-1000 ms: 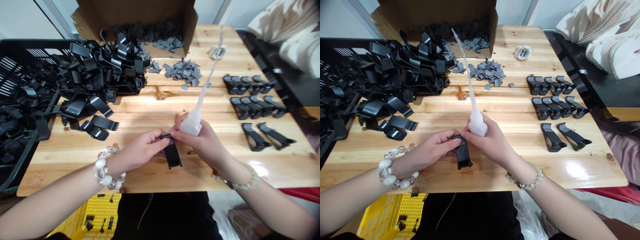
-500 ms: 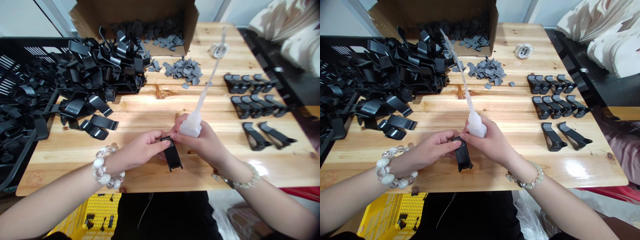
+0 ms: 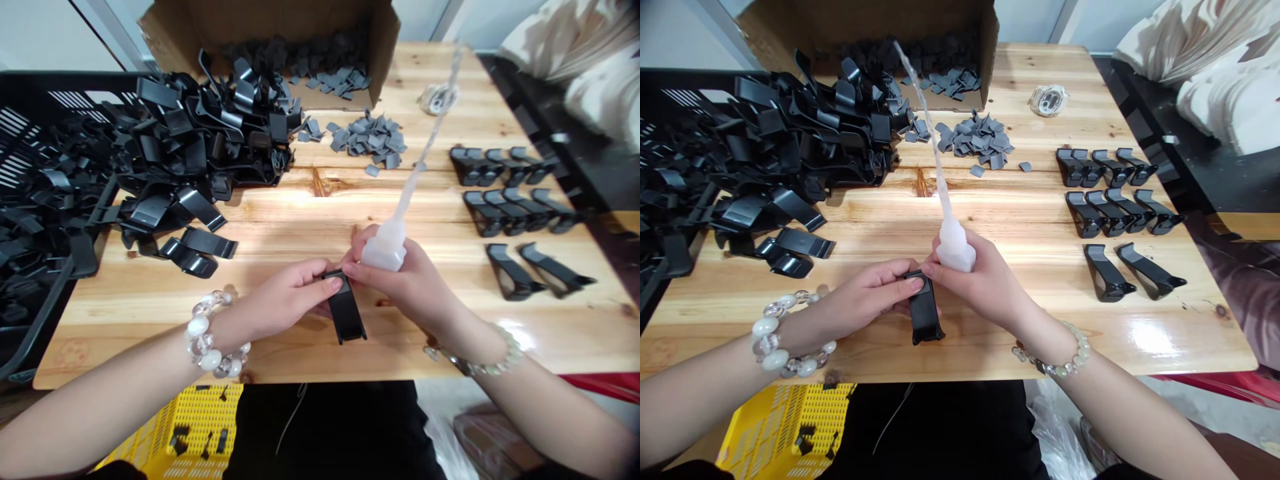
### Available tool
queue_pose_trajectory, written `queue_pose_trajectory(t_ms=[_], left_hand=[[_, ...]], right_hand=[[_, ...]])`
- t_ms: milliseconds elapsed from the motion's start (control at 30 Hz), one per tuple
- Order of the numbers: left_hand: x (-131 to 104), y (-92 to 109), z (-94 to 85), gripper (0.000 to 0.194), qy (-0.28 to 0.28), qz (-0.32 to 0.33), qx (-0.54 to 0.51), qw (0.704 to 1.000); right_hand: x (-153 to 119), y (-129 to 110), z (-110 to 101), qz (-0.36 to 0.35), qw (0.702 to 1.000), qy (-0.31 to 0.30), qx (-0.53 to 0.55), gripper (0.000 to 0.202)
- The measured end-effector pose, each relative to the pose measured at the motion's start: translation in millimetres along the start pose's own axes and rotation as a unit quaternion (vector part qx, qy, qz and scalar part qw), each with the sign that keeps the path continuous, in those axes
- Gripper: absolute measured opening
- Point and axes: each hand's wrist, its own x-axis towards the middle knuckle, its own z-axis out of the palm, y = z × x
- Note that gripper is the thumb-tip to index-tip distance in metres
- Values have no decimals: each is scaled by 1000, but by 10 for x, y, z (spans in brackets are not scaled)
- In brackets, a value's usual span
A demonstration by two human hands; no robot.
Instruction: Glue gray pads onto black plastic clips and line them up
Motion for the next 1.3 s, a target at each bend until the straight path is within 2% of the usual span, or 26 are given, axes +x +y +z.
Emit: queue_pose_trajectory(t_ms=[233, 567, 733, 833, 1067, 1200, 1300], left_hand=[[-17, 17, -19, 13, 7, -1, 26, 1000], [0, 8, -18, 14, 12, 27, -10, 1000], [49, -24, -100, 13, 64, 86, -37, 994], [65, -21, -122, 11, 93, 116, -45, 988], [68, 23, -129, 13, 111, 160, 19, 981], [88, 33, -152, 15, 138, 185, 16, 973], [106, 38, -151, 15, 144, 198, 14, 969]], right_hand=[[3, 16, -11, 2, 1000, 3, -8, 21], [40, 80, -37, 14, 999, -11, 46, 25], [61, 72, -29, 32, 997, -13, 74, 28], [68, 77, -24, 44, 998, -27, 47, 28], [110, 143, -69, -3, 999, -41, -2, 29], [116, 121, -72, -26, 996, -71, -42, 31], [99, 100, -32, -46, 996, -42, -68, 32]])
